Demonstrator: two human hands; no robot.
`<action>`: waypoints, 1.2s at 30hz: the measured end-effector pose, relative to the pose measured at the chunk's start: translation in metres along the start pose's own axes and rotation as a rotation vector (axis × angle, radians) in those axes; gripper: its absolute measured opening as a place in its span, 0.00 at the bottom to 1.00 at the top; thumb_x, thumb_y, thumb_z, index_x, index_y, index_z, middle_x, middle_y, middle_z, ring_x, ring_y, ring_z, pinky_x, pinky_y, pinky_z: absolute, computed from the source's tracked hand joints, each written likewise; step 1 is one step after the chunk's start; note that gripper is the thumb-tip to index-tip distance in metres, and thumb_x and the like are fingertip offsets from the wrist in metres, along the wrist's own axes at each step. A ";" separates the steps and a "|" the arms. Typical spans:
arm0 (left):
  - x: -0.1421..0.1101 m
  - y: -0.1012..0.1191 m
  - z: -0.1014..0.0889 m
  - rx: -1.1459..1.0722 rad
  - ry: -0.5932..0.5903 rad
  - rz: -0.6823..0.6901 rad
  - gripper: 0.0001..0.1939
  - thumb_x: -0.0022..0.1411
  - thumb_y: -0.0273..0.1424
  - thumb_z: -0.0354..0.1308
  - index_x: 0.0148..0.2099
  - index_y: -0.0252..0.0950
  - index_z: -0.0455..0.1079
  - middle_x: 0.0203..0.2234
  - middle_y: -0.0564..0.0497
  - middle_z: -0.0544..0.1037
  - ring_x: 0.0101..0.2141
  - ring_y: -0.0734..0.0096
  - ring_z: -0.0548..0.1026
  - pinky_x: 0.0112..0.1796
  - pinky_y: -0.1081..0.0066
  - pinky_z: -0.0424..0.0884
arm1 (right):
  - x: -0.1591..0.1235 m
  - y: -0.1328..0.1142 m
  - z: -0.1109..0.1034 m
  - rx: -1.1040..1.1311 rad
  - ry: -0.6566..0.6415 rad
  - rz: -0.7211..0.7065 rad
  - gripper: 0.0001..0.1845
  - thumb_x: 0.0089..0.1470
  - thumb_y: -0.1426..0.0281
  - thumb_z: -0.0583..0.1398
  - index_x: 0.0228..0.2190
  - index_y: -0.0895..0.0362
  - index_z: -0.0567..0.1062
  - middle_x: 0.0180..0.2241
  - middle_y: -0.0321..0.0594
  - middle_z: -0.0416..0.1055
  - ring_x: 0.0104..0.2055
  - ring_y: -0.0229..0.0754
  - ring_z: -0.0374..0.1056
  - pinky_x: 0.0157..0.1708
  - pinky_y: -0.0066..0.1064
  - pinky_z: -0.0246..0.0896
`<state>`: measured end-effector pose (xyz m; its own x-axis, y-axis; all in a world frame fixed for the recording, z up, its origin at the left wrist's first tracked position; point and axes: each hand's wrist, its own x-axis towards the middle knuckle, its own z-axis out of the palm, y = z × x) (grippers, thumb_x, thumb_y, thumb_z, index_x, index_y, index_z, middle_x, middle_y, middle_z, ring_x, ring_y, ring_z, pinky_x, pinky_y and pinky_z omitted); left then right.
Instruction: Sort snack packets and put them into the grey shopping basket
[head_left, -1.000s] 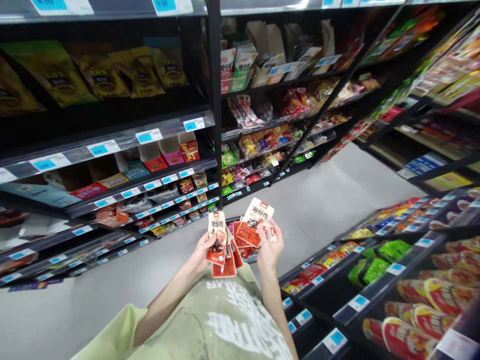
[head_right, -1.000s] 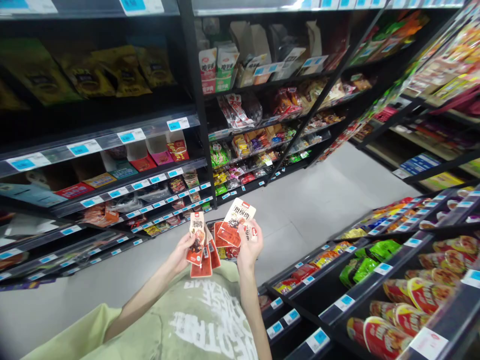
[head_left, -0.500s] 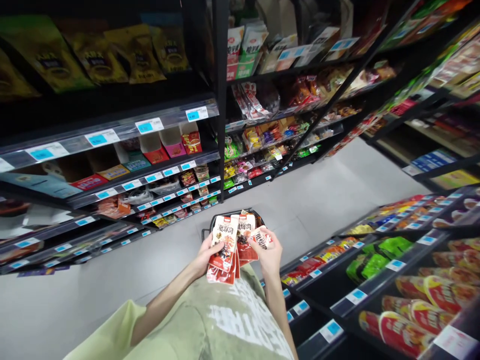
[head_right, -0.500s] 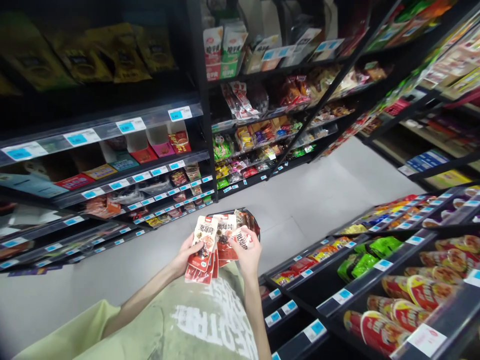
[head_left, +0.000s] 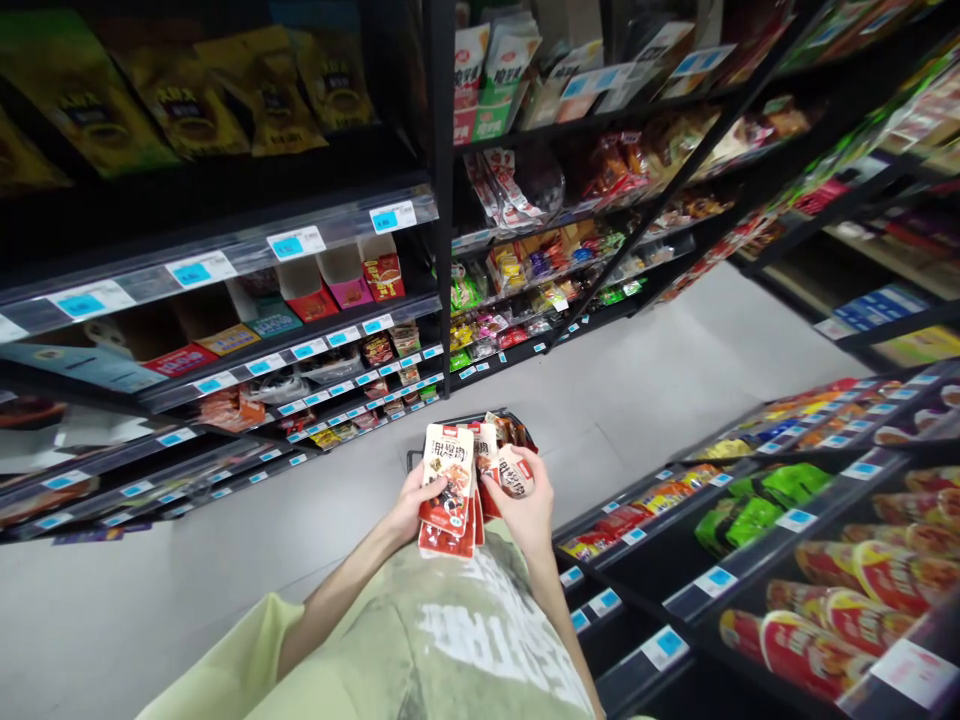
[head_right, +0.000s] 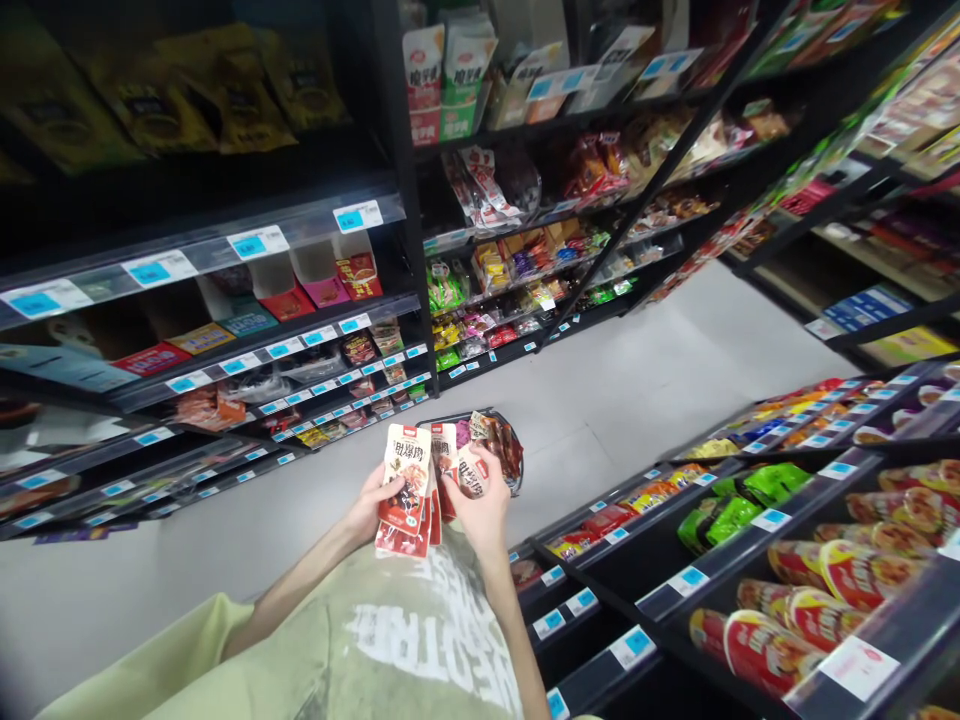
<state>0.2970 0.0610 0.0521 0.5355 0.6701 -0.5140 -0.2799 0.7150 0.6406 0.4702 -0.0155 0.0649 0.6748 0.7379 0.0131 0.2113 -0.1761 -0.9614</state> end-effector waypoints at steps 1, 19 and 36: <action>0.000 0.000 0.001 -0.002 -0.005 0.002 0.26 0.50 0.32 0.71 0.50 0.35 0.69 0.44 0.43 0.81 0.38 0.57 0.81 0.41 0.62 0.77 | -0.002 -0.002 0.001 -0.013 -0.019 -0.050 0.27 0.45 0.66 0.70 0.48 0.52 0.73 0.48 0.44 0.75 0.49 0.50 0.72 0.51 0.41 0.67; 0.003 -0.006 0.008 -0.059 -0.061 -0.017 0.26 0.46 0.34 0.73 0.47 0.35 0.71 0.40 0.46 0.82 0.38 0.57 0.81 0.43 0.62 0.76 | 0.011 0.000 -0.014 0.268 -0.311 -0.226 0.08 0.58 0.69 0.62 0.39 0.49 0.81 0.42 0.42 0.80 0.46 0.49 0.73 0.51 0.47 0.66; 0.005 -0.015 0.020 -0.013 -0.050 -0.006 0.29 0.49 0.34 0.72 0.52 0.34 0.68 0.45 0.43 0.81 0.42 0.55 0.80 0.46 0.59 0.76 | 0.005 -0.014 -0.016 0.036 -0.174 -0.302 0.13 0.55 0.71 0.63 0.42 0.48 0.80 0.46 0.40 0.79 0.46 0.50 0.71 0.49 0.46 0.67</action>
<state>0.3199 0.0499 0.0517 0.5764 0.6554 -0.4881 -0.2865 0.7215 0.6304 0.4818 -0.0196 0.0823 0.4542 0.8539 0.2543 0.3558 0.0878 -0.9304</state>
